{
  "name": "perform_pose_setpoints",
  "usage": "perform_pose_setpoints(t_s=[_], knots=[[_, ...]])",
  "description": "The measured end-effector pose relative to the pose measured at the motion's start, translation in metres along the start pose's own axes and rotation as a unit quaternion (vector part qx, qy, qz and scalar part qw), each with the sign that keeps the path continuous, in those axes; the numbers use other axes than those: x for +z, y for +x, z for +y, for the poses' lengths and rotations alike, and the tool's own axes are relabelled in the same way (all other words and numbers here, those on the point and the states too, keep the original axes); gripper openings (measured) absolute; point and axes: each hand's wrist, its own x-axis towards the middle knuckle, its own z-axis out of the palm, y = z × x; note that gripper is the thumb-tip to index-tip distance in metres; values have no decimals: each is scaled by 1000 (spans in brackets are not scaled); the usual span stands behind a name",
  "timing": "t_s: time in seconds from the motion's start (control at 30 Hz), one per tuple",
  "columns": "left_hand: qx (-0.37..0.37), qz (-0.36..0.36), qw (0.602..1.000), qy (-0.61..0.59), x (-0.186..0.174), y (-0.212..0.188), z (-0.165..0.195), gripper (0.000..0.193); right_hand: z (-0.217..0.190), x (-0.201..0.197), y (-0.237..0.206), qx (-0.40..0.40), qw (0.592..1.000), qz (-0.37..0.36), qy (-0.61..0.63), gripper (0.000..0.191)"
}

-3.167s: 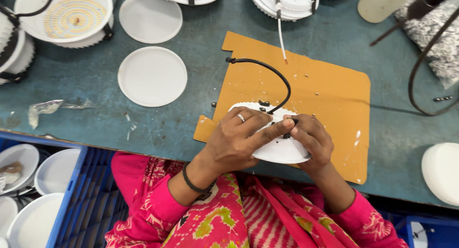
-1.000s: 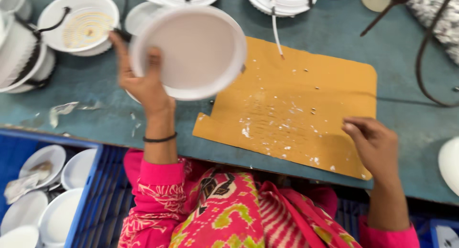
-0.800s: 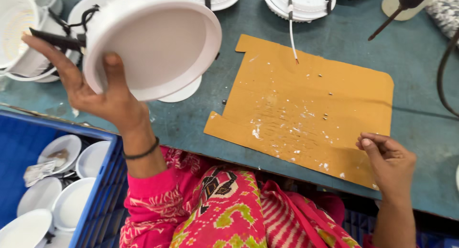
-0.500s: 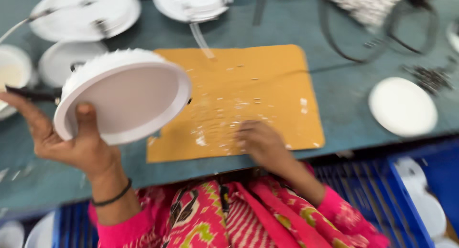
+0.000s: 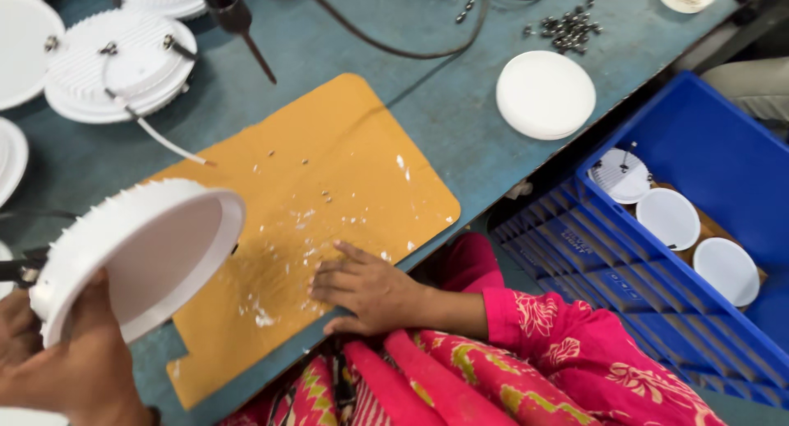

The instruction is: The person assembles LED light fixtures by securing mounting brackets to the back of white circular housings using a handheld electric screwdriver. They pick up each unit, align the bracket, drive screws, and place the finished unit into a blue crate.

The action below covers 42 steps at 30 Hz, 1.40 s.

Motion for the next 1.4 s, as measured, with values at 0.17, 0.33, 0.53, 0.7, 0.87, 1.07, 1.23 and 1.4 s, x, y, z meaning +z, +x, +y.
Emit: perform_pose_setpoints(t_s=[0.17,0.33,0.53,0.7,0.87,1.07,1.23,1.4], knots=[[81,-62,978,180,22,4,32,59,4,2,-8,-22,999,39,16,53],[216,-171,937,216,39,0,43,82,6,5,-9,-24,989,97,106,42],[390,-112,902,143,55,-6,27,86,9,-32,9,44,941,280,185,37],[370,-117,914,117,52,-11,19,84,30,-73,58,-13,979,181,89,63],[343,-44,932,113,58,-21,19,83,34,-68,94,-29,988,81,131,49],[205,14,973,107,70,-30,20,82,44,-52,104,-27,993,74,84,41],[214,-142,962,97,61,-13,13,92,50,-50,96,-11,987,94,127,36],[226,-223,934,166,74,-12,32,102,67,-74,75,-14,978,5,206,57]])
